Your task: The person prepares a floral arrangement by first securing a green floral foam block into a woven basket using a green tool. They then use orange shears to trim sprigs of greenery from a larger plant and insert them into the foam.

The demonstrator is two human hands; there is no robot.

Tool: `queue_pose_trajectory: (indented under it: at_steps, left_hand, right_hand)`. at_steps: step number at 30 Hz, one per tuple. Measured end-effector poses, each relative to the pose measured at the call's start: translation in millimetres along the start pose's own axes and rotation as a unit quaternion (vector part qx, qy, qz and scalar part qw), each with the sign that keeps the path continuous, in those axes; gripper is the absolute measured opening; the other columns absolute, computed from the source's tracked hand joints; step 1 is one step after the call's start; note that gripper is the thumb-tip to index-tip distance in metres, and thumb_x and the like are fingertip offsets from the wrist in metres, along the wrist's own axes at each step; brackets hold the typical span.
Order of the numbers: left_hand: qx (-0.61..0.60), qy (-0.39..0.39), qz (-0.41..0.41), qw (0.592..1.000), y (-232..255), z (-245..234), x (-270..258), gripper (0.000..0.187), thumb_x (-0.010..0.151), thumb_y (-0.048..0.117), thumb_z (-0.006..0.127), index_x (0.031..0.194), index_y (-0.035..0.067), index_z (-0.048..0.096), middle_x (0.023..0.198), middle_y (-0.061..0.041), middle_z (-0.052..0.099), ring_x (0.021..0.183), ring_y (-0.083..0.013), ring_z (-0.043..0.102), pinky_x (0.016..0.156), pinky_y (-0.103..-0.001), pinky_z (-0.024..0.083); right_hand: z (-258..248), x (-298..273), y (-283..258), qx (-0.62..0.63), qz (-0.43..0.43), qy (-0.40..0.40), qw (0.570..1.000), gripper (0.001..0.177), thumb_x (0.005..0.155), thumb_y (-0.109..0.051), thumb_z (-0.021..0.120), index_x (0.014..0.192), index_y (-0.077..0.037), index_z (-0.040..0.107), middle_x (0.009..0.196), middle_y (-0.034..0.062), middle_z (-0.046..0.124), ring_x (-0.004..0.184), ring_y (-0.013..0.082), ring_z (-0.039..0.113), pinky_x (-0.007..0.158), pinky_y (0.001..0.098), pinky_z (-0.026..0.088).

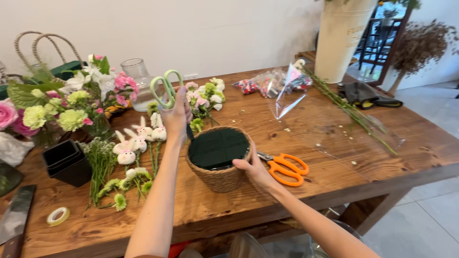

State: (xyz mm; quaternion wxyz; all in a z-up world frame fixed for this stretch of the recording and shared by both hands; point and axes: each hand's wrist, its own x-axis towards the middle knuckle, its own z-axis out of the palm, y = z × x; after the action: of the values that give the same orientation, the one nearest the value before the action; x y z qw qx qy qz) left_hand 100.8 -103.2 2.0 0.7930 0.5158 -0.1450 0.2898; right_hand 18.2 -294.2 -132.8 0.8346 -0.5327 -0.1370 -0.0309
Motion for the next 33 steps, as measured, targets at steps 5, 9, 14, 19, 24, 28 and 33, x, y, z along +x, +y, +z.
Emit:
queue_pose_trajectory:
  at_steps: [5, 9, 14, 19, 24, 28, 33]
  left_hand:
    - [0.049, 0.007, -0.007, 0.999, -1, -8, 13, 0.022, 0.104, 0.033, 0.062, 0.097, 0.012, 0.063, 0.048, 0.006, 0.047, 0.030, -0.0046, 0.039, 0.027, -0.018, 0.028]
    - [0.042, 0.042, 0.023, 0.998, 42, -11, 20, 0.021, 0.107, 0.032, 0.057, 0.099, 0.013, 0.063, 0.052, 0.007, 0.048, 0.032, -0.0036, 0.040, 0.028, -0.016, 0.029]
    - [0.206, 0.054, -0.038, 0.976, 107, -39, 10, 0.013, 0.101, 0.026, 0.061, 0.094, 0.017, 0.055, 0.047, 0.006, 0.038, 0.030, -0.0038, 0.029, 0.028, -0.019, 0.023]
    - [0.399, 0.023, -0.189, 0.897, 86, -195, 2, 0.019, 0.090, 0.023, 0.069, 0.099, 0.008, 0.060, 0.053, -0.010, 0.052, 0.034, -0.0134, 0.042, 0.028, -0.027, 0.030]
    - [0.513, 0.092, -0.288, 0.804, 102, -327, -41, 0.045, 0.089, 0.024, 0.070, 0.119, -0.005, 0.054, 0.070, -0.022, 0.058, 0.043, -0.0172, 0.040, 0.035, -0.028, 0.026]
    - [0.605, 0.149, -0.320, 0.713, 113, -382, -66, 0.077, 0.082, 0.027, 0.073, 0.141, -0.004, 0.035, 0.107, -0.029, 0.065, 0.082, -0.0387, 0.068, 0.053, -0.049, 0.055]
    - [0.590, 0.169, -0.353, 0.706, 109, -366, -69, 0.087, 0.079, 0.030, 0.073, 0.143, -0.002, 0.024, 0.106, -0.026, 0.064, 0.076, -0.0334, 0.069, 0.047, -0.043, 0.057]
  right_hand:
    - [7, -9, -11, -0.022, -0.007, -0.031, 0.999, 0.113, 0.078, -0.017, 0.082, 0.163, -0.023, 0.009, 0.163, 0.0173, 0.028, 0.148, 0.0317, 0.029, 0.118, 0.0446, 0.032]
    - [-21, -4, -2, -0.033, -0.023, -0.024, 0.999, 0.116, 0.076, -0.015, 0.083, 0.163, -0.026, 0.008, 0.163, 0.0187, 0.026, 0.148, 0.0322, 0.029, 0.119, 0.0450, 0.032]
    - [-21, 2, -13, -0.084, -0.057, -0.030, 0.994, 0.121, 0.073, -0.007, 0.085, 0.163, -0.025, 0.006, 0.161, 0.0222, 0.027, 0.141, 0.0325, 0.038, 0.114, 0.0439, 0.040]
    - [-4, -17, -26, -0.198, -0.064, -0.058, 0.976, 0.124, 0.067, -0.023, 0.090, 0.162, -0.020, 0.010, 0.165, 0.0190, 0.016, 0.147, 0.0382, 0.025, 0.118, 0.0552, 0.027]
    - [26, -36, -36, -0.325, 0.004, -0.044, 0.945, 0.148, 0.057, -0.022, 0.094, 0.159, -0.013, -0.014, 0.165, 0.0250, -0.009, 0.153, 0.0445, 0.002, 0.126, 0.0561, 0.007]
    - [37, -39, -28, -0.370, 0.118, 0.031, 0.921, 0.165, 0.043, -0.033, 0.101, 0.158, -0.011, -0.015, 0.166, 0.0206, 0.005, 0.154, 0.0310, 0.013, 0.127, 0.0442, 0.007]
    - [36, -38, -24, -0.361, 0.107, 0.049, 0.925, 0.150, 0.043, -0.029, 0.097, 0.158, -0.016, 0.002, 0.165, 0.0127, 0.019, 0.152, 0.0235, 0.021, 0.127, 0.0387, 0.013]
